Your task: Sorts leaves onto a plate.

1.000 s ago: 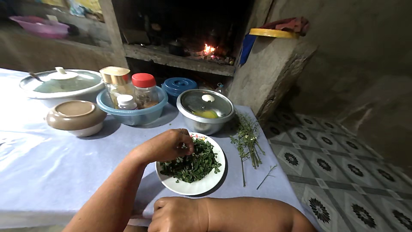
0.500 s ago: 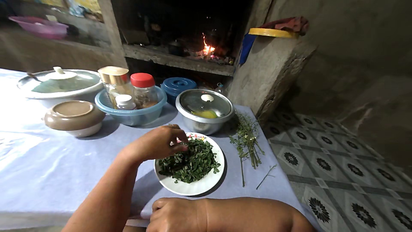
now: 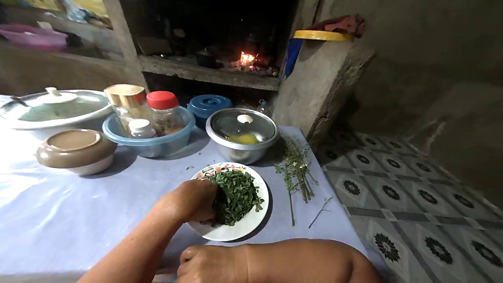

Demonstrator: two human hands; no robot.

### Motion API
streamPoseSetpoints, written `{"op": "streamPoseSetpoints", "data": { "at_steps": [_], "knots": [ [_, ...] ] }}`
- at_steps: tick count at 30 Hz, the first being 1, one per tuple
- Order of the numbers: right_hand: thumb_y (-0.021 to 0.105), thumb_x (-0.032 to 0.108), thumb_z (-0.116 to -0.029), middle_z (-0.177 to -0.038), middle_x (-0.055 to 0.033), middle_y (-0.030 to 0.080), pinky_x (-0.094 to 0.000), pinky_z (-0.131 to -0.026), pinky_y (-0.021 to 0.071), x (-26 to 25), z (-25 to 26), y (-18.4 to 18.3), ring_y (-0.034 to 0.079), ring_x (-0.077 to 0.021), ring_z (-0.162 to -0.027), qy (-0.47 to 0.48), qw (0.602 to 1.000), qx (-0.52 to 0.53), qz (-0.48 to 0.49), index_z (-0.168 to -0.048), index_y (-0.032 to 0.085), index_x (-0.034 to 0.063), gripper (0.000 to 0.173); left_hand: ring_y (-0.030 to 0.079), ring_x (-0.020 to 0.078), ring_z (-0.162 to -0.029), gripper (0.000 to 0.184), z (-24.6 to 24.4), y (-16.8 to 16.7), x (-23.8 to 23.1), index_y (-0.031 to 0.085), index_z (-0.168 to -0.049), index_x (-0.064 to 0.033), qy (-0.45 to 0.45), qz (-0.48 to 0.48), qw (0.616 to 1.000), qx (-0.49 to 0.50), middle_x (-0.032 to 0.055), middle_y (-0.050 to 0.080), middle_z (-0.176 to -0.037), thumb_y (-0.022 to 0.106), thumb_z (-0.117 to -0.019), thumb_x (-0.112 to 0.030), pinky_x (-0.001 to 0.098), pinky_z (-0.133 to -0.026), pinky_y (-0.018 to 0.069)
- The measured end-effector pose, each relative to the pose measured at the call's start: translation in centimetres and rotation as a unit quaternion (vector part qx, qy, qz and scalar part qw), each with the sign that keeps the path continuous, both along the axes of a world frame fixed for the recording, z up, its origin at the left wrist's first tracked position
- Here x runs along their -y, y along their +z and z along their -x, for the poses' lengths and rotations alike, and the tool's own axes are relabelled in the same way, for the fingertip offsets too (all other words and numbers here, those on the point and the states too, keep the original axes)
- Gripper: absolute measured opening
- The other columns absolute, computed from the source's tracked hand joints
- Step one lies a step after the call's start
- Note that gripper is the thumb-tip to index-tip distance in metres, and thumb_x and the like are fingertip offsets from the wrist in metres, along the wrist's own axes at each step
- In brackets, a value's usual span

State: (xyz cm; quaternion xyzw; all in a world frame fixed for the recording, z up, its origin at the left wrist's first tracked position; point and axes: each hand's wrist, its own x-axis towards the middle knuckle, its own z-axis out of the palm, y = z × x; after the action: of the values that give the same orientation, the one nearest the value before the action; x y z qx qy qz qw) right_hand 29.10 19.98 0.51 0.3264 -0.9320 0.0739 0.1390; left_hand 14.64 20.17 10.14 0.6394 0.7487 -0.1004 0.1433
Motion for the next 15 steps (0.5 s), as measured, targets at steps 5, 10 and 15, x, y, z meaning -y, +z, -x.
{"op": "streamPoseSetpoints", "data": {
  "at_steps": [5,10,15],
  "knots": [
    [0.062,0.010,-0.0959,-0.078,-0.0058,0.069,-0.0411,-0.092,0.0478,0.1,0.0,0.3,0.067,-0.0237,-0.084,0.005,1.000,-0.001,-0.006,-0.087,0.074,0.0097,0.015,0.066,0.0429,-0.104,0.051,0.1,-0.3,-0.7,0.062,-0.117,-0.0002,0.014,-0.005,1.000,0.004,0.0219,0.067,-0.109,0.079,-0.0811,-0.033,0.0649,-0.085,0.0517],
    [0.060,0.009,-0.0964,-0.075,-0.0060,0.067,-0.0413,-0.091,0.0479,0.0,0.1,-0.1,0.066,-0.0232,-0.080,0.016,1.000,-0.016,0.013,-0.085,0.072,0.0091,0.017,0.065,0.0433,-0.106,0.044,0.9,-0.9,-1.4,0.064,-0.116,-0.0002,0.012,-0.027,0.999,0.017,0.0225,0.067,-0.110,0.077,-0.0838,-0.027,0.0658,-0.087,0.0510],
    [0.061,0.008,-0.0956,-0.076,-0.0063,0.068,-0.0418,-0.091,0.0485,0.0,0.1,0.1,0.067,-0.0240,-0.080,0.018,1.000,-0.014,0.017,-0.085,0.073,0.0084,0.016,0.066,0.0387,-0.105,0.041,2.5,0.3,-0.8,0.066,-0.119,-0.0054,0.005,-0.060,0.995,0.079,0.0181,0.069,-0.108,0.078,-0.0865,-0.028,0.0633,-0.089,0.0507]
  ]
}}
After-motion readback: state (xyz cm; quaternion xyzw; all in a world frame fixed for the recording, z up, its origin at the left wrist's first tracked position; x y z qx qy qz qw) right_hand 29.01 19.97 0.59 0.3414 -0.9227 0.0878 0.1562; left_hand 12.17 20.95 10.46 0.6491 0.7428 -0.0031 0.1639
